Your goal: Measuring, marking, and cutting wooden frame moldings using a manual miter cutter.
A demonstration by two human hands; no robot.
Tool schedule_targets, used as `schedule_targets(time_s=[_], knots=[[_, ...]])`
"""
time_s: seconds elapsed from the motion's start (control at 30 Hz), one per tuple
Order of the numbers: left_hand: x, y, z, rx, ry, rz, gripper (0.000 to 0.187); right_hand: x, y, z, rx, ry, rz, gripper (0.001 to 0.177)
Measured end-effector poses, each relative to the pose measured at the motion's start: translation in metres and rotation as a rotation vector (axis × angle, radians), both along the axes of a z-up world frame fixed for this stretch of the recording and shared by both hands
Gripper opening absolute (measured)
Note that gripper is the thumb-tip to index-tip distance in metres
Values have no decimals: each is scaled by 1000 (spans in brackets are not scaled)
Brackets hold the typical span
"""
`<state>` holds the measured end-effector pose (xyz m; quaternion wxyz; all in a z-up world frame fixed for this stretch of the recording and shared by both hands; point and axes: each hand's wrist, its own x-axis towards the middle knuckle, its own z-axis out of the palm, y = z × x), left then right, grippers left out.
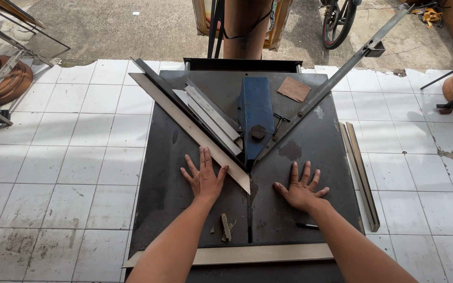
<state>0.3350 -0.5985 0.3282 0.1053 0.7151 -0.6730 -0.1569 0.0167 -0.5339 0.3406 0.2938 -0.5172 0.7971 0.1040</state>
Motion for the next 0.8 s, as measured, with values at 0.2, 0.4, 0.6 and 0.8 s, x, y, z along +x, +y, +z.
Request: schedule_targets(time_s=[0.2,0.4,0.6,0.8], knots=[[0,-1,9,50,10,-5,98,-2,1,-8,-15,10,11,108],[-1,-5,19,101,23,-1,99,-5,-1,-14,-17,3,10,107],[-11,-37,26,155,28,4,95,-16,-35,-20,-17,-7,-9,105],[-28,-103,16,150,-3,30,93,-29,-98,-23,-47,16,-6,102]])
